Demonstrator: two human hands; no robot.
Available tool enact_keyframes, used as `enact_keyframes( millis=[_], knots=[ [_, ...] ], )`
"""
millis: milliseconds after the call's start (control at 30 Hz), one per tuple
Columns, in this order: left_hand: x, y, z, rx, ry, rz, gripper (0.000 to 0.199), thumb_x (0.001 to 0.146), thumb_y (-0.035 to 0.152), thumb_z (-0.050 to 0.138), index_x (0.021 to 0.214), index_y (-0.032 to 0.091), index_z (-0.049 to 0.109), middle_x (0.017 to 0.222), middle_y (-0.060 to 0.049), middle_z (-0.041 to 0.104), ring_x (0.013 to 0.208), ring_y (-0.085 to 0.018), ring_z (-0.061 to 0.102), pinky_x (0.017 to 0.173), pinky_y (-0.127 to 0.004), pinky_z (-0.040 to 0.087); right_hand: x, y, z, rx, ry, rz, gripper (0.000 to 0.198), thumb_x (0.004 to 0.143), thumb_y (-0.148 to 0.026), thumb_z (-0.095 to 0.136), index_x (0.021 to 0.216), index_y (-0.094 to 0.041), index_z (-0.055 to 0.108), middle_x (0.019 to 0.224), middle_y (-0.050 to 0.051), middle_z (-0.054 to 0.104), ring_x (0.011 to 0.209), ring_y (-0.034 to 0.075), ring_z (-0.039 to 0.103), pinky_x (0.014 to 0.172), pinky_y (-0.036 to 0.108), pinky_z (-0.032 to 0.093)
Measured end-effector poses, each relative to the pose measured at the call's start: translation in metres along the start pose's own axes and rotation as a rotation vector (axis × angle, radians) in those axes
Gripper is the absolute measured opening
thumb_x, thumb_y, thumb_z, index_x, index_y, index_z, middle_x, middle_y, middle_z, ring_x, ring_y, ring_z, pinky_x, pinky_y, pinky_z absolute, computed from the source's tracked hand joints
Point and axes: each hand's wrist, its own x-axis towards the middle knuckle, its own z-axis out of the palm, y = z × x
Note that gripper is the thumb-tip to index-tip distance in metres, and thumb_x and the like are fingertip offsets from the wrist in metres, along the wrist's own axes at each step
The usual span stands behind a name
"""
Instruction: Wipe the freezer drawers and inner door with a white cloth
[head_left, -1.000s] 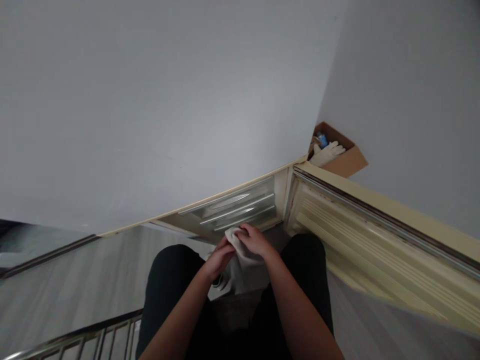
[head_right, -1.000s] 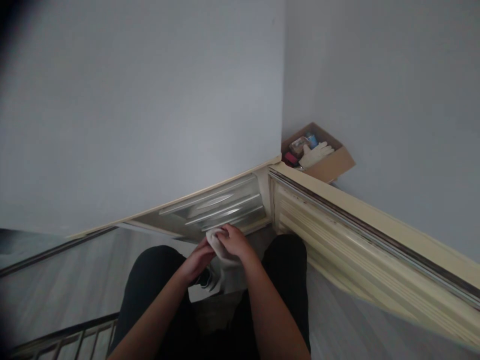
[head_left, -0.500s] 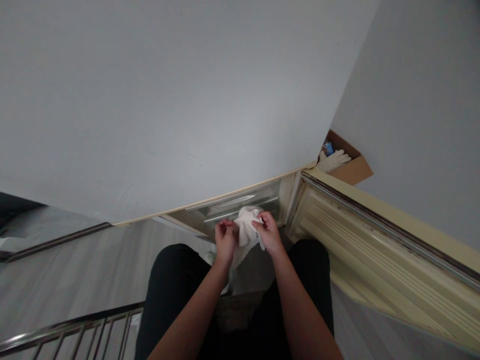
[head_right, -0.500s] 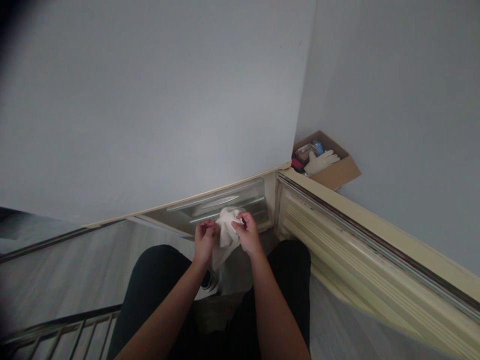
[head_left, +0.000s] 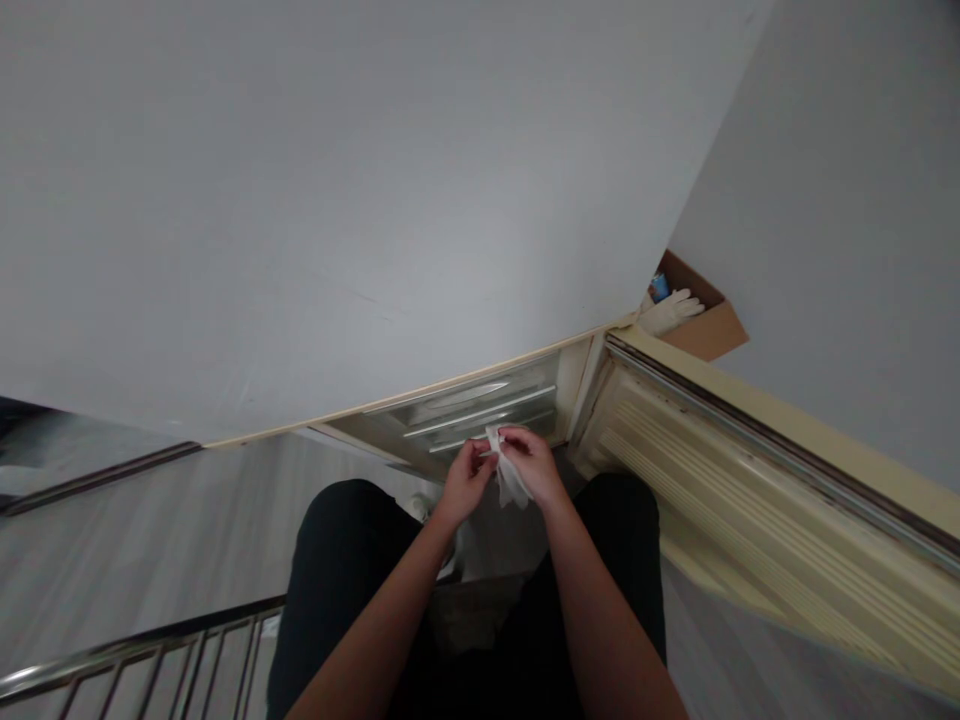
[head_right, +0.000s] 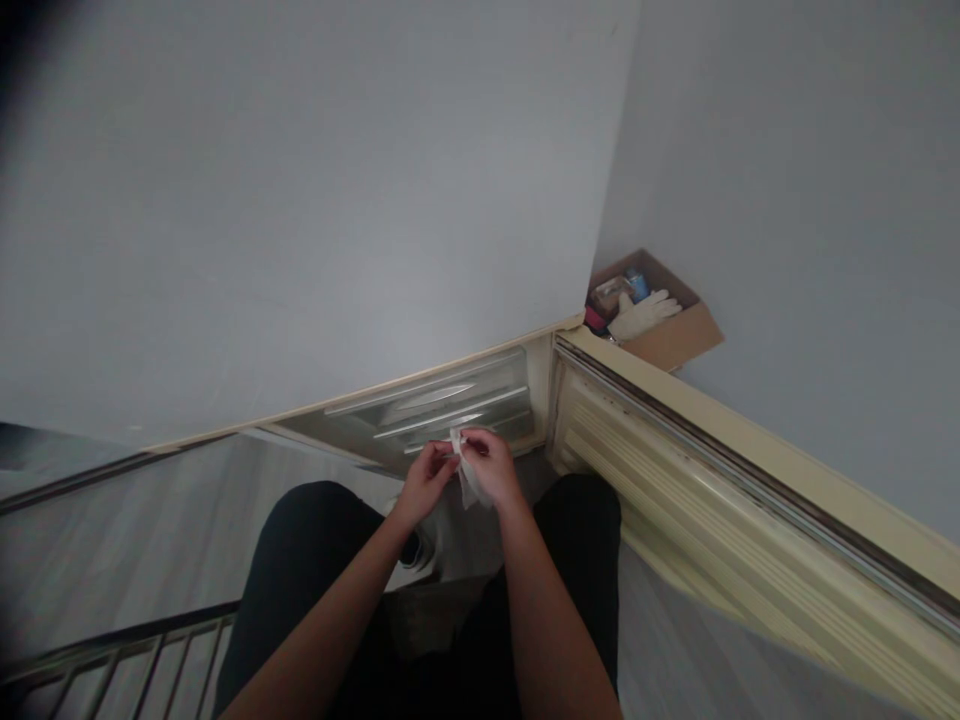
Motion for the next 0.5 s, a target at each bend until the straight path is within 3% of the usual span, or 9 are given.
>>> enact_keyframes(
  millis=[200, 300, 400, 433, 500],
  knots=[
    [-0.003, 0.000, 0.000, 0.106, 0.021, 0.004, 0.034, 0.079, 0.045, 0.076, 0.100, 0.021, 0.064, 0.101, -0.005, 0.073, 0.078, -0.018, 0.069, 0.073, -0.031, 0.056, 0.001, 0.005, -0.002, -0.010, 0.010, 0.059, 0.024, 0.068, -0.034, 0.072, 0.086, -0.021, 0.079, 0.095, 0.006, 0.078, 0.088, 0.021, 0.070, 0.086, 0.035, 0.055],
    [0.000, -0.007, -0.006, 0.178, 0.176, -0.004, 0.022, 0.083, 0.042, 0.065, 0.085, 0.021, 0.061, 0.076, 0.000, 0.066, 0.068, -0.017, 0.062, 0.066, -0.028, 0.050, 0.003, 0.005, -0.007, -0.138, 0.124, 0.031, 0.017, 0.072, -0.029, 0.065, 0.082, -0.020, 0.075, 0.087, 0.005, 0.075, 0.084, 0.020, 0.066, 0.084, 0.034, 0.053],
    [0.008, -0.010, -0.015, 0.226, 0.389, 0.001, 0.018, 0.090, 0.040, 0.050, 0.085, 0.023, 0.054, 0.077, 0.000, 0.062, 0.076, -0.018, 0.060, 0.071, -0.028, 0.049, 0.002, 0.005, -0.010, -0.410, 0.331, -0.064, 0.015, 0.074, -0.021, 0.058, 0.082, -0.020, 0.070, 0.090, 0.006, 0.071, 0.093, 0.021, 0.062, 0.094, 0.037, 0.049],
    [0.010, -0.010, -0.018, 0.240, 0.429, 0.005, 0.018, 0.090, 0.039, 0.047, 0.085, 0.023, 0.054, 0.079, -0.001, 0.062, 0.079, -0.018, 0.060, 0.073, -0.028, 0.049, 0.000, 0.006, -0.009, -0.481, 0.351, -0.092, 0.014, 0.074, -0.021, 0.058, 0.082, -0.020, 0.069, 0.092, 0.006, 0.069, 0.095, 0.021, 0.061, 0.096, 0.037, 0.047],
    [0.013, -0.006, -0.020, 0.271, 0.422, 0.011, 0.018, 0.088, 0.040, 0.051, 0.084, 0.023, 0.056, 0.080, -0.001, 0.064, 0.080, -0.019, 0.061, 0.075, -0.029, 0.049, -0.004, 0.012, -0.001, -0.476, 0.237, -0.080, 0.010, 0.075, -0.025, 0.062, 0.083, -0.021, 0.068, 0.090, 0.004, 0.067, 0.092, 0.020, 0.060, 0.094, 0.037, 0.047]
  ],
)
